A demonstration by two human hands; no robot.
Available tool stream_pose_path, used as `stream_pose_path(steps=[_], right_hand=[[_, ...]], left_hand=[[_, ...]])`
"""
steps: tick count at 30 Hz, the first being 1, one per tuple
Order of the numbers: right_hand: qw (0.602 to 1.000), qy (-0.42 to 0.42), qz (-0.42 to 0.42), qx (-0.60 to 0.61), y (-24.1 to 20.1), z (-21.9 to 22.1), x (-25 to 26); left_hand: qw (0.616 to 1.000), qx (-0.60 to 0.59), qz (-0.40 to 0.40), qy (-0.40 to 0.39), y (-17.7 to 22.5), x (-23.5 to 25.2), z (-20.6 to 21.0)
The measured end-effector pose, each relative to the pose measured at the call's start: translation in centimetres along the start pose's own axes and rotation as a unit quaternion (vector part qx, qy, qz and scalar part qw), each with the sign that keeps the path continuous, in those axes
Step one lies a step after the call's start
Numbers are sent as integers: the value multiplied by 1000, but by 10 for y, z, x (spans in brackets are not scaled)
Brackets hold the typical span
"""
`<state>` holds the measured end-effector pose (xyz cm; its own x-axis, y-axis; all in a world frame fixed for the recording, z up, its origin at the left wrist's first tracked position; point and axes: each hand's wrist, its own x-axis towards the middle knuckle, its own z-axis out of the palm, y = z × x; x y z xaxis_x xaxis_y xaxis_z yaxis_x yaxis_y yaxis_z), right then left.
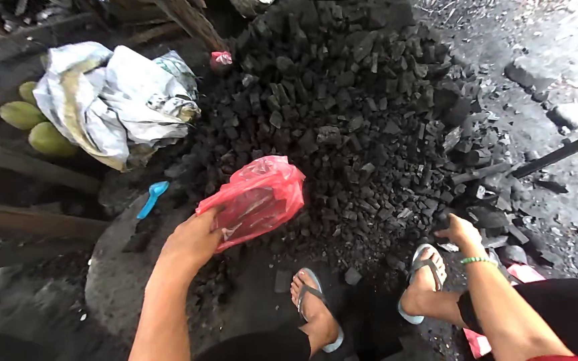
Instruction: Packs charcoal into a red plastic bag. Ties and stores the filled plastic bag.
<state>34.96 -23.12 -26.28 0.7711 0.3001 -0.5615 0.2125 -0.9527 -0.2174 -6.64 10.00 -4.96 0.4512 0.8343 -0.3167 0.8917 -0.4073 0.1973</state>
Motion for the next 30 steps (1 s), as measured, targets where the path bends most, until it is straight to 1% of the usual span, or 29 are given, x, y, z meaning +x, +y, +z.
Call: stream_pose_path(steps=[2, 3, 5, 7, 9, 11, 13, 15, 17, 18, 19, 21, 22, 24, 26, 28, 29, 30], right_hand=[[996, -9, 9, -85, 15, 3, 10], [994, -5, 6, -109, 21, 6, 12], [990, 9, 4, -142, 24, 13, 13], [990, 28, 19, -139, 21, 19, 9], [993, 59, 35, -98, 19, 25, 3], [994, 103, 37, -22, 22, 29, -4], [988, 133, 60, 51, 25, 34, -5], [981, 158, 84, 69, 25, 40, -2], [973, 207, 66, 84, 20, 41, 0], [967, 233, 36, 96, 11, 42, -4], [962, 249, -16, 109, -1, 46, -12], [949, 243, -162, 117, -31, 65, -29], [939, 219, -243, 107, -50, 81, -39], [913, 141, -377, 74, -97, 124, -66], [875, 30, -482, 32, -148, 176, -100], [821, -119, -556, -52, -198, 221, -134], [791, -172, -580, -94, -220, 242, -149], [771, -211, -587, -128, -238, 261, -161]], left_hand=[[1000, 3, -4, -5, 2, -1, 0], [1000, 5, -6, -6, 1, -1, 1], [1000, 6, -10, -3, -1, 0, 1], [1000, 2, -14, 2, 0, -1, 0], [1000, -2, -13, 7, 3, -2, 0], [1000, -6, -15, 7, 4, -3, -2], [1000, -12, -20, 14, 4, -5, -3], [999, -14, -26, 24, 3, -7, -5], [999, -12, -32, 30, 5, -5, -8], [999, -14, -34, 35, 7, -6, -10], [998, -17, -33, 42, 9, -8, -12], [997, -28, -38, 63, 12, -12, -14], [996, -33, -42, 74, 13, -14, -15], [994, -40, -41, 93, 13, -15, -16], [993, -46, -42, 98, 10, -18, -15], [993, -51, -48, 97, 5, -22, -13], [993, -51, -51, 96, 2, -24, -11], [992, -49, -50, 101, -2, -27, -10]])
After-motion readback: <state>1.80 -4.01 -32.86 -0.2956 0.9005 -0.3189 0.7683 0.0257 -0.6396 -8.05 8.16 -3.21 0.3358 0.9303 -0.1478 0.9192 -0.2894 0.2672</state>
